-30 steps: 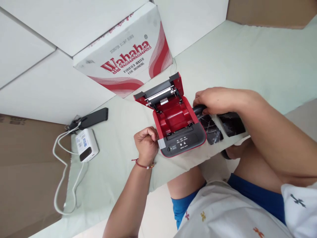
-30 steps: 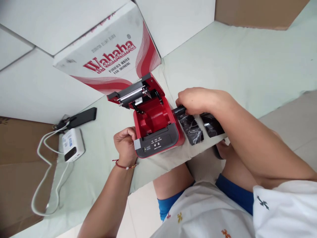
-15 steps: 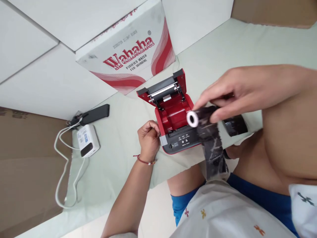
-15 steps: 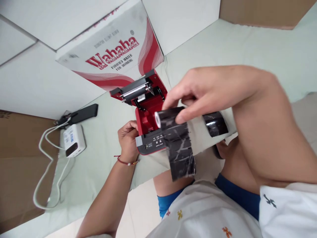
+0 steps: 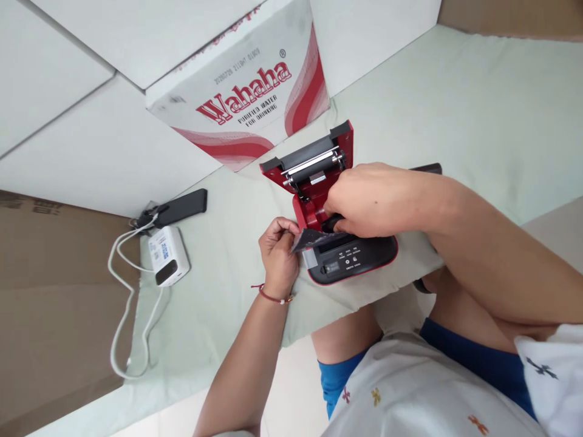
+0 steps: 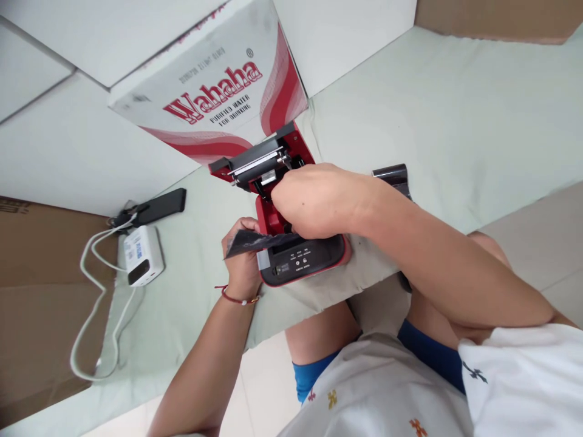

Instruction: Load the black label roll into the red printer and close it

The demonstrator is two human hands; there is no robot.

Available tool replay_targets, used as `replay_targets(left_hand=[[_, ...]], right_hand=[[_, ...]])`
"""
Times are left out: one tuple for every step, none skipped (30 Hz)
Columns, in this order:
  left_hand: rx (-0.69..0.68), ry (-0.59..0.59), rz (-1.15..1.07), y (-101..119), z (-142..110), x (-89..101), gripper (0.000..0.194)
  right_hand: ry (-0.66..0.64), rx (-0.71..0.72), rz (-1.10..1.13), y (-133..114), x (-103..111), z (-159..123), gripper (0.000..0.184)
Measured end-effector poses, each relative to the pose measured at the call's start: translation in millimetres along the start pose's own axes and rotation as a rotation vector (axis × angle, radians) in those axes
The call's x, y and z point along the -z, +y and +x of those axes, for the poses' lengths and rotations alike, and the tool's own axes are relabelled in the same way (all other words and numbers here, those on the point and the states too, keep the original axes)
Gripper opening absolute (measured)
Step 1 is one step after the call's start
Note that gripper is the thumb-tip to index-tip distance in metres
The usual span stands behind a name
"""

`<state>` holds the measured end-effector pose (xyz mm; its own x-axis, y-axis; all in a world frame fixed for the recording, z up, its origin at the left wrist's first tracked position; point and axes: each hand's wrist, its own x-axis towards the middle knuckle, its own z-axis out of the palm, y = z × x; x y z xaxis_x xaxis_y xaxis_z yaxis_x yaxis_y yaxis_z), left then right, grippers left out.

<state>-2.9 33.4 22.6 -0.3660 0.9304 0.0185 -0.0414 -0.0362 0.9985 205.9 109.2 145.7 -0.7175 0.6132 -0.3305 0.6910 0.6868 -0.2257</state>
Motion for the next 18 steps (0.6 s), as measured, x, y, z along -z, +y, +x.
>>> replay_targets(left_hand=[[-0.003, -0.009, 0.004, -1, 0, 1.0, 0.016], [-0.005, -0.014, 0.002, -3, 1, 2.0, 0.016], [-0.006, -0.012, -0.005, -5, 1, 2.8, 0.015], [-0.009, -0.011, -0.015, -7, 1, 3.6, 0.014], [-0.01, -0.01, -0.022, -9, 2, 4.2, 0.013], [-0.006, -0.013, -0.025, -11, 2, 4.7, 0.013], [0.003, -0.019, -0.023, -12, 2, 5.0, 0.012], [0.014, -0.029, -0.017, -12, 2, 5.3, 0.012], [0.028, -0.039, -0.01, -12, 2, 5.4, 0.011], [0.04, -0.046, -0.003, -11, 1, 5.4, 0.011], [0.05, -0.05, 0.001, -11, 1, 5.2, 0.011], [0.056, -0.05, 0.002, -10, 1, 5.1, 0.011], [0.06, -0.05, 0.003, -9, 1, 4.8, 0.011], [0.063, -0.05, 0.004, -8, 1, 4.6, 0.011], [0.064, -0.05, 0.006, -8, 1, 4.5, 0.01], [0.063, -0.049, 0.009, -8, 1, 4.4, 0.01], [0.062, -0.05, 0.014, -9, 2, 4.4, 0.009], [0.06, -0.049, 0.018, -9, 2, 4.4, 0.009]], right_hand=[[0.007, 0.022, 0.017, 1, 0, 1, 0.02], [0.016, 0.048, 0.044, 2, 1, 1, 0.022], [0.031, 0.076, 0.079, 4, 2, 0, 0.024], [0.052, 0.105, 0.12, 7, 3, -1, 0.025], [0.079, 0.13, 0.162, 9, 4, -2, 0.027], [0.104, 0.151, 0.196, 10, 4, -3, 0.028], [0.116, 0.164, 0.216, 12, 5, -4, 0.029], [0.113, 0.164, 0.217, 12, 5, -4, 0.029], [0.092, 0.154, 0.2, 12, 5, -4, 0.028], [0.059, 0.14, 0.173, 12, 4, -4, 0.027], [0.025, 0.123, 0.145, 11, 3, -3, 0.025], [-0.002, 0.108, 0.121, 11, 2, -2, 0.024], [-0.015, 0.095, 0.105, 10, 1, -2, 0.022], [-0.018, 0.083, 0.094, 9, 0, -1, 0.02], [-0.016, 0.073, 0.084, 9, 0, -1, 0.018], [-0.014, 0.063, 0.073, 8, -1, -1, 0.018], [-0.016, 0.05, 0.06, 7, -1, -1, 0.018], [-0.019, 0.035, 0.045, 6, -1, -1, 0.019]])
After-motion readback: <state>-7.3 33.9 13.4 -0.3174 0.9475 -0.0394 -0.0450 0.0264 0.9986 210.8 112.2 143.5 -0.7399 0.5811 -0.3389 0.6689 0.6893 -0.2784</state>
